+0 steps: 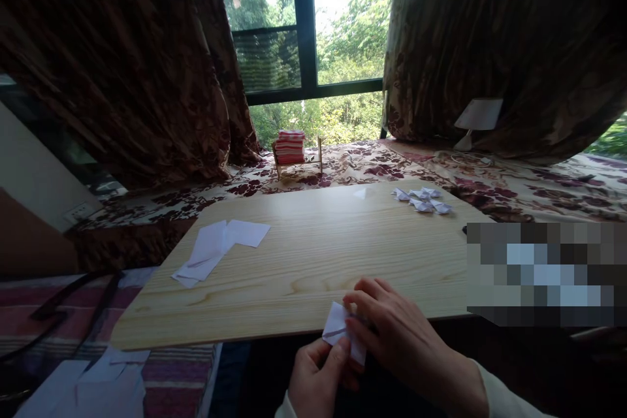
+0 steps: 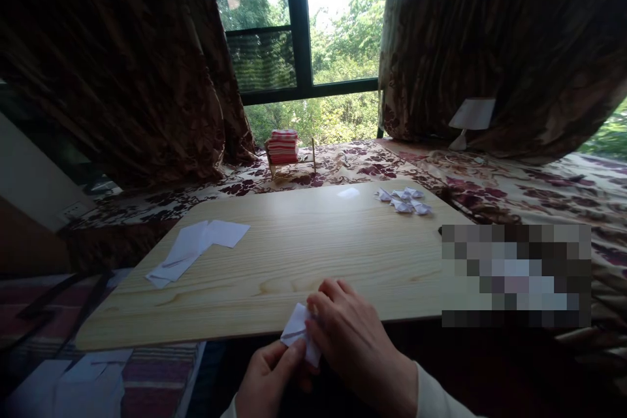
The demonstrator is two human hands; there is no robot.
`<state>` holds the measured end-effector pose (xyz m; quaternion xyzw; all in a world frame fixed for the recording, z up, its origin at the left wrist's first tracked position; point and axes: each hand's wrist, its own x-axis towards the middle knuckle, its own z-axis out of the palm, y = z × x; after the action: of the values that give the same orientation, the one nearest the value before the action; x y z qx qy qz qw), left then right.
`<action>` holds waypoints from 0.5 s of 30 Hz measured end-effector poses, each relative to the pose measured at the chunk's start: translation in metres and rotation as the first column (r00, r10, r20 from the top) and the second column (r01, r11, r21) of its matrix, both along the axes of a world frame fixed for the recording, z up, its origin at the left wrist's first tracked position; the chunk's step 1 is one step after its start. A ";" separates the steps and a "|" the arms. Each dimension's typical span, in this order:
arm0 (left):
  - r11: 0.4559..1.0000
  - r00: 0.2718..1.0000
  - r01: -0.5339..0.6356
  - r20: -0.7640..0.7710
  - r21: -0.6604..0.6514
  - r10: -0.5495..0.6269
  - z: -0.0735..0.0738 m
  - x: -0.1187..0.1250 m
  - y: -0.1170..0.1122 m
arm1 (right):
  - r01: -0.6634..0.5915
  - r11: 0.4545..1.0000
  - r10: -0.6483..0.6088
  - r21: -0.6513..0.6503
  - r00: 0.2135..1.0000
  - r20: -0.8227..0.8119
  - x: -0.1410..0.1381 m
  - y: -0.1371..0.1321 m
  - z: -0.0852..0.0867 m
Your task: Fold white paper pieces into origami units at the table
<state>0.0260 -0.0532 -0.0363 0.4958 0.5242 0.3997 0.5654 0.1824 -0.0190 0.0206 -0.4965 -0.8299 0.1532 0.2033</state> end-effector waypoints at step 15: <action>0.971 0.995 -0.083 -0.041 0.222 0.095 0.063 -0.014 0.016 | -0.070 0.971 -0.092 -0.227 0.770 -0.632 0.000 0.002 0.016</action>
<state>0.0119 -0.0370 0.0266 0.5416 0.5127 0.4673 0.4747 0.1828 -0.0169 0.0371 -0.4404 -0.6842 0.4093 0.4127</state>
